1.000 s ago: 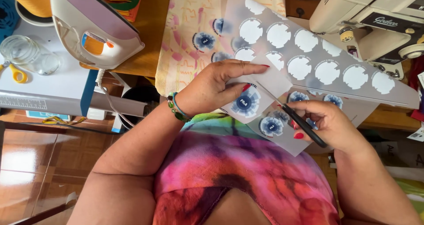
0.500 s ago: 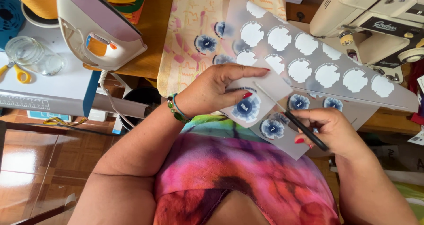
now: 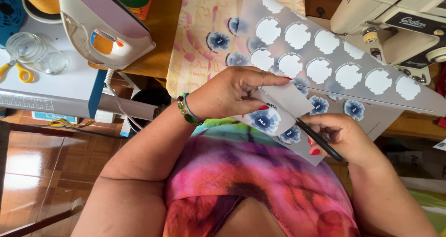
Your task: Cutting out circular printed designs from a fabric sheet using scissors
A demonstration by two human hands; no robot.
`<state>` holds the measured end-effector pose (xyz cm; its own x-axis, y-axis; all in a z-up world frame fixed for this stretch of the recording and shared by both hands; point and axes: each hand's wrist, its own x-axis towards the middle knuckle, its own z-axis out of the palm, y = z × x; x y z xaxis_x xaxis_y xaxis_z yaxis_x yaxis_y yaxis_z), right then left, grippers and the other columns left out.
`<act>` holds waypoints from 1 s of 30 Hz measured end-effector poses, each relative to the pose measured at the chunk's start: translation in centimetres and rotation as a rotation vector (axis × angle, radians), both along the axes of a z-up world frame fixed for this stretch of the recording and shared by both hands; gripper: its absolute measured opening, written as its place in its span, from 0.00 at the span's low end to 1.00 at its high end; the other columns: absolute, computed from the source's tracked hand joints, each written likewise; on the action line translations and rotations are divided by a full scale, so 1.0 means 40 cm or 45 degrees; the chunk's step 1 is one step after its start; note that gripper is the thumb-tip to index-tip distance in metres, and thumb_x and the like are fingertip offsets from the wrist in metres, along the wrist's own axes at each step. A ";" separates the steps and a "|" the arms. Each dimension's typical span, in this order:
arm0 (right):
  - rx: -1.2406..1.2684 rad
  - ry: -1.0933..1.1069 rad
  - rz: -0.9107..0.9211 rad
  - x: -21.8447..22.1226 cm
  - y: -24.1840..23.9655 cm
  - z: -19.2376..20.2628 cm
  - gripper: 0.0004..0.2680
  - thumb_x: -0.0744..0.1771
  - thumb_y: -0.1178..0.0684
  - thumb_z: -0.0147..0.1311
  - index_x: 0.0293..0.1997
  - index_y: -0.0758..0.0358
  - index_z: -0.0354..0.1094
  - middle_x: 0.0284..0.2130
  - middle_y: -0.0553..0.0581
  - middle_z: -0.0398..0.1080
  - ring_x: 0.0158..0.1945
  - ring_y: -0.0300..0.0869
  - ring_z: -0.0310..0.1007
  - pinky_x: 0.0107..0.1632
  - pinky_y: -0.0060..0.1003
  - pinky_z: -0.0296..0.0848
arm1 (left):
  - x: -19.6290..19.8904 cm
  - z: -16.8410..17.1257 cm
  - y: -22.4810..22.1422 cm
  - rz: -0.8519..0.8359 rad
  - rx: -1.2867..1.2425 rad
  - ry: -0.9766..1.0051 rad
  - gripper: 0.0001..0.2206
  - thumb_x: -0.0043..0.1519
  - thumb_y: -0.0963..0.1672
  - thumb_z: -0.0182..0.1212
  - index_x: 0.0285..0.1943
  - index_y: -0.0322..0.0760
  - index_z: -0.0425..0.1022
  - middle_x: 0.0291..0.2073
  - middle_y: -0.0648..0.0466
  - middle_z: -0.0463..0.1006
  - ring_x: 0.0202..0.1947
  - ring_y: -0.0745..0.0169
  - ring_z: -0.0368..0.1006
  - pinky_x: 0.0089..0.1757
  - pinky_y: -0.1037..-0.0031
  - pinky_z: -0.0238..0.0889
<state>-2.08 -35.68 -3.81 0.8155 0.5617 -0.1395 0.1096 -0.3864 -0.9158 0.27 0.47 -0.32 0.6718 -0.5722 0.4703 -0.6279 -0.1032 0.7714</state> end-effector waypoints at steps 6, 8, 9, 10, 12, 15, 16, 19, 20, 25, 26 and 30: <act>-0.013 -0.138 0.057 -0.001 -0.020 -0.036 0.27 0.53 0.59 0.75 0.58 0.62 0.74 0.27 0.48 0.81 0.30 0.28 0.74 0.35 0.27 0.84 | -0.010 0.005 0.007 -0.044 -0.006 0.117 0.29 0.61 0.40 0.74 0.71 0.54 0.69 0.55 0.59 0.78 0.27 0.78 0.61 0.32 0.85 0.61; -0.001 -0.109 0.046 -0.014 0.010 -0.009 0.26 0.54 0.62 0.73 0.57 0.61 0.74 0.24 0.49 0.75 0.27 0.30 0.74 0.31 0.28 0.86 | -0.014 0.006 0.002 -0.093 -0.052 0.173 0.28 0.62 0.39 0.73 0.70 0.51 0.69 0.59 0.58 0.77 0.26 0.79 0.60 0.30 0.86 0.60; 0.009 -0.083 0.033 -0.021 0.025 0.005 0.25 0.54 0.65 0.72 0.57 0.61 0.74 0.20 0.50 0.70 0.23 0.32 0.74 0.26 0.29 0.88 | -0.016 0.007 -0.001 -0.143 -0.099 0.226 0.27 0.63 0.38 0.73 0.70 0.49 0.69 0.62 0.57 0.76 0.24 0.81 0.59 0.28 0.86 0.60; 0.010 -0.082 0.034 -0.024 0.029 0.008 0.25 0.54 0.65 0.72 0.57 0.61 0.74 0.20 0.50 0.70 0.23 0.32 0.74 0.26 0.29 0.88 | -0.020 0.014 -0.004 -0.143 -0.098 0.226 0.27 0.63 0.38 0.73 0.70 0.49 0.69 0.62 0.57 0.76 0.24 0.81 0.59 0.28 0.86 0.60; -0.055 -0.105 0.020 -0.029 0.038 0.014 0.20 0.57 0.59 0.71 0.54 0.63 0.77 0.24 0.52 0.79 0.25 0.36 0.84 0.30 0.26 0.77 | -0.029 0.029 -0.007 -0.142 0.021 0.273 0.26 0.61 0.39 0.71 0.69 0.52 0.70 0.53 0.57 0.76 0.37 0.78 0.74 0.40 0.86 0.73; -0.071 -0.184 0.039 -0.024 0.022 -0.013 0.25 0.52 0.62 0.76 0.53 0.61 0.77 0.21 0.46 0.75 0.24 0.28 0.68 0.26 0.24 0.71 | -0.028 0.031 -0.009 -0.140 0.065 0.191 0.27 0.61 0.40 0.71 0.69 0.53 0.70 0.56 0.57 0.78 0.44 0.75 0.78 0.43 0.85 0.74; -0.072 -0.185 0.044 -0.019 0.011 -0.026 0.25 0.52 0.62 0.76 0.53 0.61 0.77 0.21 0.46 0.75 0.24 0.28 0.68 0.26 0.24 0.71 | -0.030 0.030 -0.008 -0.135 0.064 0.191 0.27 0.61 0.40 0.71 0.69 0.53 0.70 0.56 0.57 0.78 0.44 0.75 0.78 0.43 0.85 0.74; -0.088 -0.404 0.117 -0.007 -0.006 -0.052 0.27 0.51 0.49 0.77 0.55 0.56 0.76 0.19 0.40 0.70 0.25 0.27 0.61 0.29 0.24 0.67 | -0.031 0.027 -0.008 -0.258 -0.087 0.454 0.27 0.63 0.37 0.70 0.71 0.46 0.69 0.59 0.60 0.76 0.32 0.82 0.71 0.34 0.87 0.70; -0.049 -0.383 0.139 -0.009 -0.002 -0.052 0.26 0.52 0.52 0.77 0.55 0.58 0.76 0.18 0.41 0.67 0.24 0.28 0.60 0.30 0.26 0.66 | -0.030 0.023 -0.010 -0.324 -0.165 0.563 0.26 0.63 0.37 0.70 0.71 0.42 0.69 0.56 0.58 0.78 0.35 0.82 0.71 0.36 0.87 0.72; 0.086 -0.280 0.179 -0.009 0.006 -0.061 0.25 0.52 0.46 0.75 0.51 0.63 0.77 0.21 0.45 0.71 0.26 0.30 0.66 0.32 0.27 0.68 | -0.025 0.013 -0.023 -0.494 -0.275 0.628 0.26 0.62 0.36 0.69 0.70 0.37 0.68 0.63 0.53 0.75 0.59 0.69 0.73 0.56 0.75 0.78; 0.080 -0.289 0.177 -0.009 0.001 -0.070 0.26 0.52 0.47 0.76 0.52 0.62 0.76 0.20 0.44 0.71 0.26 0.29 0.66 0.32 0.27 0.69 | -0.023 0.007 -0.026 -0.546 -0.323 0.692 0.26 0.62 0.35 0.68 0.70 0.35 0.67 0.65 0.51 0.73 0.61 0.66 0.73 0.56 0.75 0.77; 0.068 -0.297 0.136 -0.019 -0.001 -0.079 0.27 0.51 0.47 0.76 0.53 0.60 0.76 0.19 0.43 0.70 0.26 0.27 0.65 0.32 0.25 0.69 | -0.025 0.008 -0.028 -0.631 -0.381 0.790 0.26 0.63 0.35 0.67 0.72 0.34 0.66 0.68 0.50 0.71 0.64 0.65 0.70 0.57 0.77 0.75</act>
